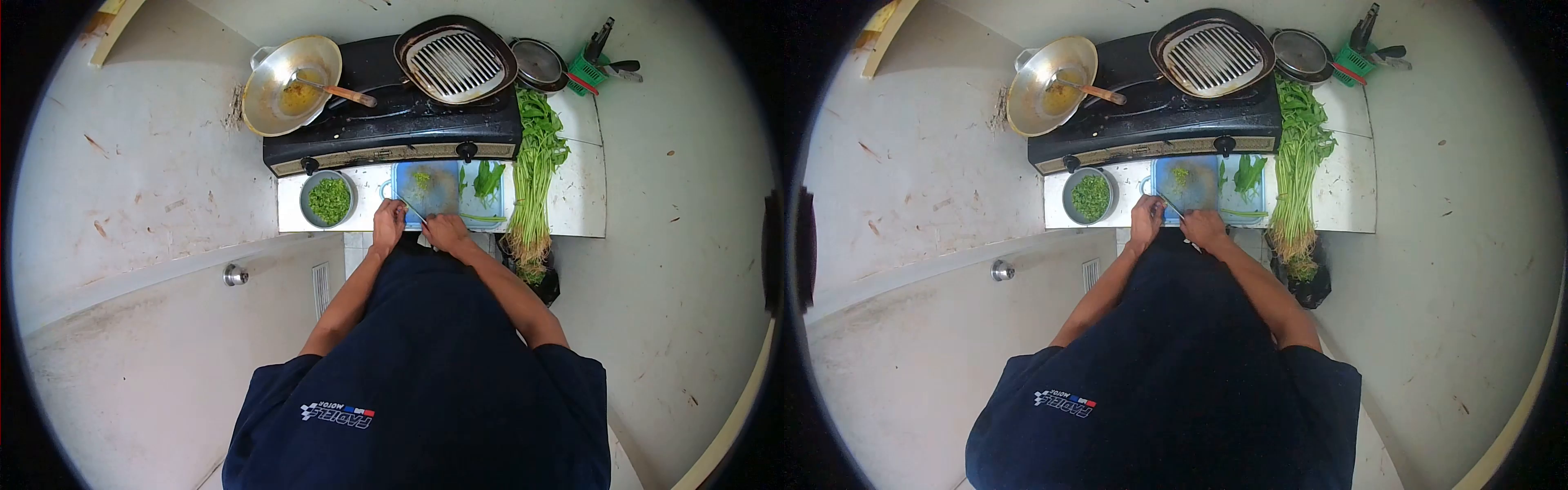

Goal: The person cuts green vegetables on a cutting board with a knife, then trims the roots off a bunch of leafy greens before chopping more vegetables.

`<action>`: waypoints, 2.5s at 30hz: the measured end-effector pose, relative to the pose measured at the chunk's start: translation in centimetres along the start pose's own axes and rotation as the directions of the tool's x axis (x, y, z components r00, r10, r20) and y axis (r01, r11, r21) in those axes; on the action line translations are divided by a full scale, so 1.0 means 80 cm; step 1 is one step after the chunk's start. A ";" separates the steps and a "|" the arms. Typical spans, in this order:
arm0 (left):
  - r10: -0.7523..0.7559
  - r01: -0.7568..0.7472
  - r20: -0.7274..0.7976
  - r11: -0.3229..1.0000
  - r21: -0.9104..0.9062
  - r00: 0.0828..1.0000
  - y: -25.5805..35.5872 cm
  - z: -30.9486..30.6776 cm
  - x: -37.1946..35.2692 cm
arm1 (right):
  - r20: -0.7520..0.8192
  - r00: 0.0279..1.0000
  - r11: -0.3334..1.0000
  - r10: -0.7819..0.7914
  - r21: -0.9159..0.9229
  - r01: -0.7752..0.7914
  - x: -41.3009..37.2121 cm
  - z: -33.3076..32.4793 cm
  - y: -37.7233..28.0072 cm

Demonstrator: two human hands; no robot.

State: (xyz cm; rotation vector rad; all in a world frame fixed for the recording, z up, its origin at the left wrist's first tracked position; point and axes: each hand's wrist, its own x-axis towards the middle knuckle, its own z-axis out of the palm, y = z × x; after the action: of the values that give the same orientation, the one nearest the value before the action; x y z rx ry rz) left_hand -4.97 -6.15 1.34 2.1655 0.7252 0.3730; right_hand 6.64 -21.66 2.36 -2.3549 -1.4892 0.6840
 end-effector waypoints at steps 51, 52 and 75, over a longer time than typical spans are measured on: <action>0.019 -0.017 0.023 0.998 -0.056 1.000 -0.002 0.013 0.015 | -0.067 0.997 0.999 0.029 -0.013 -0.030 -0.005 -0.013 0.015; 0.003 -0.002 0.025 0.998 -0.055 1.000 0.004 0.011 0.015 | -0.068 0.997 0.999 0.029 -0.011 -0.030 -0.006 -0.012 0.015; -0.004 0.003 -0.009 0.998 -0.068 1.000 0.011 0.009 0.013 | -0.092 0.994 0.997 -0.051 -0.056 0.046 0.000 0.002 0.015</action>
State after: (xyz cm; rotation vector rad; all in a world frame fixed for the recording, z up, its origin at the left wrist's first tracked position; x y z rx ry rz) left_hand -3.44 -6.39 1.57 2.1001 0.7113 0.4003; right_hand 7.48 -22.16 1.68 -2.3473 -1.5371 0.5209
